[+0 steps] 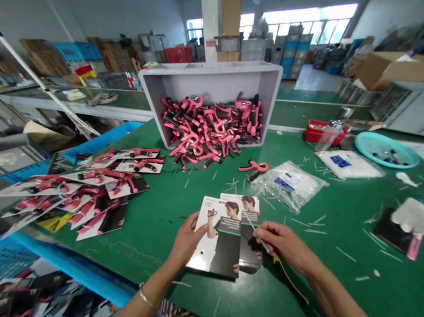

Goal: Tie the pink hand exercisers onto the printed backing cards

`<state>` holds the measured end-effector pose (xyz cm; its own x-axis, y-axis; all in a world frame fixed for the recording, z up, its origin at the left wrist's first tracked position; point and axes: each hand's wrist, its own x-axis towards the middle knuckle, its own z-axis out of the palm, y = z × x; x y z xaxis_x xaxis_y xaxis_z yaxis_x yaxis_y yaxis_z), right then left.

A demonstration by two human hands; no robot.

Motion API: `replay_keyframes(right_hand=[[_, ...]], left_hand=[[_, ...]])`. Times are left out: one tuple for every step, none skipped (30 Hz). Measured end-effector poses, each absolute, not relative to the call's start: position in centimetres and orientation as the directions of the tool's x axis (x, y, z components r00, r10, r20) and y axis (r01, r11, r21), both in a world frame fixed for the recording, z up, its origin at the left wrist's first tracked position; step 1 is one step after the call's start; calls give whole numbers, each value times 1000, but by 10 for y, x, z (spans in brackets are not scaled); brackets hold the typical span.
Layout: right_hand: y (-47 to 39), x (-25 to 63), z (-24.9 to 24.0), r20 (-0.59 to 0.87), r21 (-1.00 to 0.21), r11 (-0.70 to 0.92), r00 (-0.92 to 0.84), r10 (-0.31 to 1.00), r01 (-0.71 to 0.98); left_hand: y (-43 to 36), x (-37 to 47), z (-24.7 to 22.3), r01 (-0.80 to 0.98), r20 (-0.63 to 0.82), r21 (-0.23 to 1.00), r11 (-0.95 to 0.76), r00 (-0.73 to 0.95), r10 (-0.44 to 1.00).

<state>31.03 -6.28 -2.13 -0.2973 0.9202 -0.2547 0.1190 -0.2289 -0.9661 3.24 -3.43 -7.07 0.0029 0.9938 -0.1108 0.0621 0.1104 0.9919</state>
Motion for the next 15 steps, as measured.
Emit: replay_keyframes(right_hand=[[-61, 304, -19, -264, -962, -227, -313, 912, 153], [-58, 299, -17, -273, -956, -218, -328, 905, 194], [-56, 294, -15, -282, -948, -206, -347, 894, 241], [-53, 289, -13, -292, -938, -189, -371, 881, 290], [-51, 284, -11, -301, -927, -167, -399, 866, 336], [-49, 279, -9, -307, -915, -141, -424, 852, 379], [-48, 274, -7, -311, -902, -111, -448, 838, 417], [-47, 270, -4, -306, -890, -73, -470, 828, 451], [-46, 265, 0, -291, -878, -25, -491, 821, 478], [-45, 262, 4, -264, -866, 31, -510, 819, 498], [-44, 258, 9, -228, -856, 91, -529, 818, 510], [-43, 256, 13, -188, -849, 145, -546, 816, 509], [-42, 253, 18, -151, -853, 177, -556, 817, 491], [-40, 250, 21, -122, -874, 173, -551, 825, 454], [-38, 247, 22, -104, -911, 135, -536, 838, 388]], left_hand=[[-35, 32, -66, 156, -35, 987, 39, -30, 999], [-37, 32, -59, 263, 67, 964, -51, -54, 996], [-39, 31, -51, 365, 185, 918, -153, -55, 981], [-43, 29, -41, 446, 296, 858, -256, -21, 955], [-47, 27, -31, 490, 379, 798, -351, 46, 924], [-52, 25, -22, 505, 429, 748, -431, 128, 894], [-57, 23, -15, 506, 446, 712, -487, 211, 870], [-62, 21, -9, 503, 441, 686, -526, 289, 850], [-65, 18, -6, 506, 419, 667, -548, 354, 836], [-68, 16, -5, 518, 387, 652, -554, 401, 830], [-70, 14, -6, 536, 354, 640, -550, 429, 831], [-71, 12, -9, 556, 322, 636, -535, 439, 839], [-72, 10, -11, 572, 295, 644, -509, 427, 854], [-72, 8, -14, 576, 274, 675, -461, 385, 881], [-73, 7, -15, 561, 247, 730, -390, 317, 916]])
